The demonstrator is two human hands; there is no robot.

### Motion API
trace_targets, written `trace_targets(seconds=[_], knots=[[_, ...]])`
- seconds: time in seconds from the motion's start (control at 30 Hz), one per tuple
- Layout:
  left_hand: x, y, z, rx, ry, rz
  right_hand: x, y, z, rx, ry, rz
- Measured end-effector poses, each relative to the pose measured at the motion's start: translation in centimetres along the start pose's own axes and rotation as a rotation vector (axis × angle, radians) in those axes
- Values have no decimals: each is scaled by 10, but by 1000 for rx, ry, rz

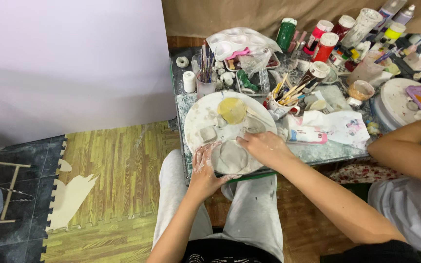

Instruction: The person kneads and shapes a lump of clay on a white plate, repeatedly pressing and smoothing it with both hands. They then use a wooden stick to further refine the clay's surface and edges.

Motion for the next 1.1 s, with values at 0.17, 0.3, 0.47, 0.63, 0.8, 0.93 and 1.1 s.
trace_targets(seconds=[0.17, 0.3, 0.47, 0.63, 0.8, 0.93, 1.1], knots=[[1, -6, 0, -10, -7, -13, 2, 3, -1, 47, 83, 9], [1, -12, -4, -79, -68, 8, -1, 1, -7, -89, 38, 40], [-3, -9, -3, -2, -24, 11, -5, 6, -14, -85, 23, 57], [-4, -7, -7, -31, -50, 5, -1, 6, -22, -204, 19, 29], [-7, -7, -5, -38, -39, -1, 1, 6, -18, -149, 100, 89], [-5, -6, -5, -20, -33, -3, 7, 4, -9, -127, 40, 68], [-2, -4, 0, -22, -20, -32, 10, 3, -4, -120, 97, 91]])
Point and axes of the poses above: each hand's wrist, its own z-axis away from the middle knuckle, its own x-axis out of the palm, y = z × x, the point moved 5 cm from there along -z, towards the middle knuckle, and after that the axes turned 13 degrees about -x, right-handed, at the moved point
